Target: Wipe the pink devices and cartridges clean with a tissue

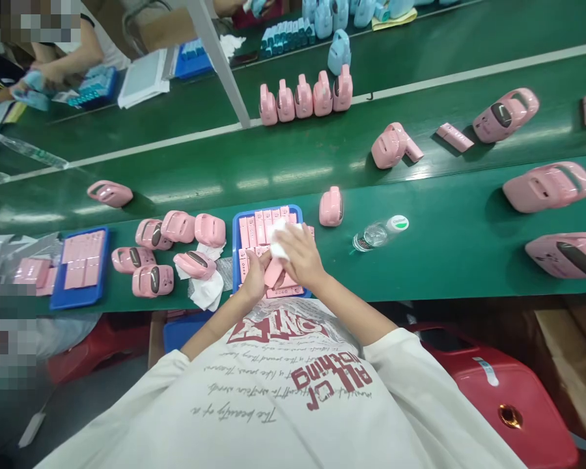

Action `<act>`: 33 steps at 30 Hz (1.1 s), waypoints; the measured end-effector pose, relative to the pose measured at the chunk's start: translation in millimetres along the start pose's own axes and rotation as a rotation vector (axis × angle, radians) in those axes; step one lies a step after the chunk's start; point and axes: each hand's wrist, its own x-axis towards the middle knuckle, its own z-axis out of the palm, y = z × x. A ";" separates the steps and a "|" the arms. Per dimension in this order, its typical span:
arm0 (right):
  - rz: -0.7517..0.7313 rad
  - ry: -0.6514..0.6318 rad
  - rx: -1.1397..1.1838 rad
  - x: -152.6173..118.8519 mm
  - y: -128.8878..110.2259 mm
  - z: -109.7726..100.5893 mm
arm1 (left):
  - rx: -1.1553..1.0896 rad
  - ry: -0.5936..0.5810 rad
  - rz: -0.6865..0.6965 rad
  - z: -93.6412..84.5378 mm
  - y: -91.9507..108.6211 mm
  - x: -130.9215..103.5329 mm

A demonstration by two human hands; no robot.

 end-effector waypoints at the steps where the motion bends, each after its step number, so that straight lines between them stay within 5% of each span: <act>1: -0.072 -0.026 0.018 -1.0 -3.1 0.4 | -0.082 0.010 0.007 1.2 3.7 1.1; 4: -0.102 -0.067 0.111 -4.8 -6.8 0.9 | -0.222 -0.004 0.084 1.8 19.5 3.9; 9: 0.830 0.367 0.445 7.3 9.3 -10.4 | -0.166 -0.196 0.225 2.2 43.5 -3.2; 11: 1.040 0.492 0.655 14.0 10.3 -18.5 | -0.140 -0.219 0.242 5.5 46.9 -8.3; 19: 1.097 0.513 0.824 24.5 -17.0 -37.7 | -0.285 -0.114 0.129 19.6 46.7 -12.8; 25: 1.177 0.467 0.610 22.4 10.3 -28.9 | -0.371 -0.127 0.052 16.7 44.5 -13.8; 27: 1.102 0.364 0.362 20.4 29.7 -28.5 | -0.362 -0.112 0.063 14.8 43.2 -14.2; 30: 0.996 0.045 -0.092 24.7 60.5 -28.5 | -0.388 -0.123 0.055 11.7 41.7 -13.4; 33: 1.031 -0.228 -0.400 37.0 85.8 -22.1 | -0.422 -0.114 0.047 7.4 39.5 -11.0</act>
